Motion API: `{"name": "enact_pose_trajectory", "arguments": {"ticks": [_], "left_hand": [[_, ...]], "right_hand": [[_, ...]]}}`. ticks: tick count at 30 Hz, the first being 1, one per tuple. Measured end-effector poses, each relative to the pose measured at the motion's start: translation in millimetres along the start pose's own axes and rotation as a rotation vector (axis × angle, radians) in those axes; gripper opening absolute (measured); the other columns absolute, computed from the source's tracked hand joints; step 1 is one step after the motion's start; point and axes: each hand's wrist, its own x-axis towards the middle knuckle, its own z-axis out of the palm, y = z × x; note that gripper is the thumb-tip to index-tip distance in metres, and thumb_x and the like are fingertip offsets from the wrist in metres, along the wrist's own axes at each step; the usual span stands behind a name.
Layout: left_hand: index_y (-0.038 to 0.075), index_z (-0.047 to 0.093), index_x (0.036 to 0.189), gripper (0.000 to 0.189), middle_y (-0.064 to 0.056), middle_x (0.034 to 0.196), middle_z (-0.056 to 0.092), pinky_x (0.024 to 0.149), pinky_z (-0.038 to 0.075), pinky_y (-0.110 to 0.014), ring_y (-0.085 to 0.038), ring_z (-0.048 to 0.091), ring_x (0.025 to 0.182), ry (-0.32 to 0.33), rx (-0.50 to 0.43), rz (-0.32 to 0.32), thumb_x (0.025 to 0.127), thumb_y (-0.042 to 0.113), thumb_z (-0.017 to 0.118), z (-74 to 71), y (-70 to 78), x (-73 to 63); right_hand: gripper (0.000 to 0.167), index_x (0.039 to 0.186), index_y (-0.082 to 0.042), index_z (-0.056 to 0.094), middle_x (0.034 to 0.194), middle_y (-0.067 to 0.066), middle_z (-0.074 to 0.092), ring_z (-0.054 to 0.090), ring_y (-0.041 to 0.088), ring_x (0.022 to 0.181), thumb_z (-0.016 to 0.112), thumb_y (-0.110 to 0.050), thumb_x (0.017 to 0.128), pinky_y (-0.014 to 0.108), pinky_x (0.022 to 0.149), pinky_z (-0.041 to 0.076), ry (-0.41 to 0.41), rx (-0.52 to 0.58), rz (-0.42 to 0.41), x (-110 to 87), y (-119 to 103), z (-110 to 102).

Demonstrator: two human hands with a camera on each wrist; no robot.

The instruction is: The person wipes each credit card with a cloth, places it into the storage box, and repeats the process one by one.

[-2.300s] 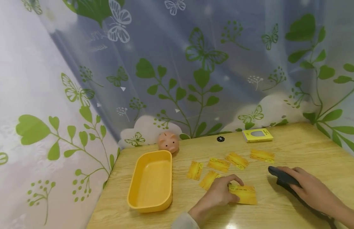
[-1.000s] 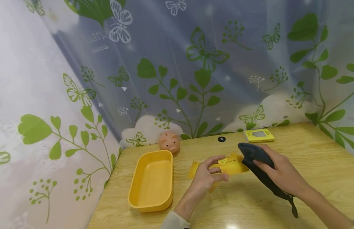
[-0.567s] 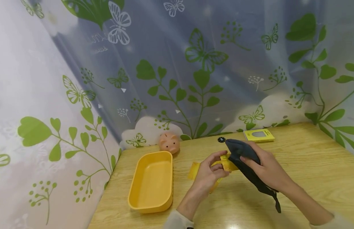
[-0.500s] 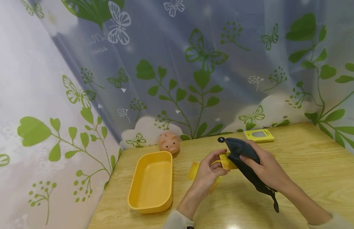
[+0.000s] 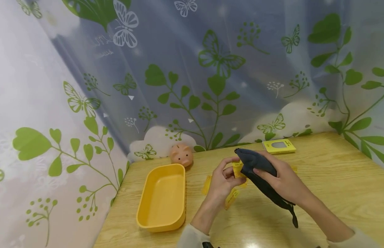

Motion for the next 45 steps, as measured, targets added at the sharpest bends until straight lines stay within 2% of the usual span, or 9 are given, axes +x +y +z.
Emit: {"name": "enact_pose_trajectory", "arguments": {"ticks": [4,11,12,17,20,29,33,38,45], "left_hand": [[0.018,0.062,0.137,0.06,-0.012,0.108,0.078,0.085,0.059,-0.032,-0.015,0.071,0.082,0.019,0.008,-0.007,0.087,-0.013,0.073,-1.5,0.1,0.6],[0.017,0.061,0.143,0.065,-0.009,0.118,0.076,0.078,0.057,-0.027,-0.013,0.07,0.094,0.004,0.035,0.001,0.09,-0.019,0.063,-3.1,4.7,3.8],[0.017,0.061,0.144,0.065,-0.008,0.117,0.076,0.074,0.055,-0.026,-0.012,0.068,0.09,0.001,0.034,0.009,0.091,-0.02,0.062,-3.4,5.6,4.3],[0.019,0.062,0.143,0.068,0.002,0.094,0.069,0.058,0.04,-0.021,-0.009,0.044,0.064,0.011,0.027,0.048,0.091,-0.024,0.058,-5.8,9.7,5.3],[0.022,0.065,0.14,0.07,0.004,0.086,0.064,0.056,0.034,-0.022,-0.01,0.033,0.06,0.022,0.049,0.06,0.089,-0.025,0.057,-7.1,9.9,4.6],[0.016,0.063,0.142,0.071,-0.008,0.116,0.072,0.07,0.052,-0.022,-0.014,0.062,0.083,-0.004,0.108,0.074,0.085,-0.026,0.058,-7.2,6.2,4.7],[0.012,0.062,0.143,0.068,-0.008,0.119,0.072,0.074,0.054,-0.022,-0.018,0.064,0.088,-0.011,0.113,0.072,0.086,-0.024,0.06,-7.3,4.5,6.2],[0.016,0.064,0.14,0.068,-0.007,0.113,0.073,0.073,0.052,-0.022,-0.014,0.057,0.078,-0.002,0.108,0.071,0.085,-0.024,0.061,-8.3,3.9,7.2],[0.014,0.065,0.14,0.062,-0.012,0.117,0.075,0.08,0.059,-0.027,-0.013,0.068,0.087,0.009,0.056,0.053,0.088,-0.02,0.064,-9.4,4.8,5.6]], "right_hand": [[0.048,0.144,-0.021,0.059,0.139,0.0,0.06,0.062,0.019,0.119,0.071,-0.009,0.099,0.029,0.089,0.057,-0.006,-0.043,-0.116,1.0,-3,6],[0.052,0.145,-0.027,0.052,0.139,0.0,0.058,0.064,0.024,0.118,0.071,-0.011,0.099,0.038,0.088,0.058,-0.055,-0.067,-0.139,1.4,-10,15],[0.052,0.145,-0.027,0.052,0.138,0.0,0.059,0.065,0.024,0.117,0.071,-0.011,0.099,0.039,0.087,0.058,-0.052,-0.08,-0.143,1.5,-11,16],[0.052,0.143,-0.028,0.055,0.133,-0.004,0.061,0.065,0.02,0.116,0.069,-0.004,0.099,0.043,0.089,0.058,-0.059,-0.138,-0.163,3.4,-16,18],[0.053,0.144,-0.028,0.055,0.132,-0.003,0.061,0.066,0.023,0.116,0.067,-0.004,0.1,0.046,0.089,0.058,-0.07,-0.185,-0.15,3.4,-20,20],[0.052,0.142,-0.027,0.06,0.121,0.0,0.061,0.069,0.025,0.099,0.074,-0.008,0.096,0.044,0.075,0.058,-0.006,-0.321,-0.067,2.0,-22,28],[0.05,0.136,-0.021,0.066,0.118,0.001,0.062,0.069,0.024,0.096,0.08,-0.008,0.091,0.046,0.078,0.059,0.034,-0.321,-0.045,3.8,-19,31],[0.047,0.132,-0.017,0.071,0.116,0.002,0.064,0.068,0.026,0.098,0.083,-0.006,0.087,0.05,0.082,0.058,0.072,-0.295,-0.032,5.5,-19,32],[0.047,0.13,-0.015,0.072,0.115,0.002,0.065,0.068,0.026,0.098,0.083,-0.003,0.086,0.049,0.082,0.058,0.091,-0.271,-0.021,4.5,-15,33]]}}
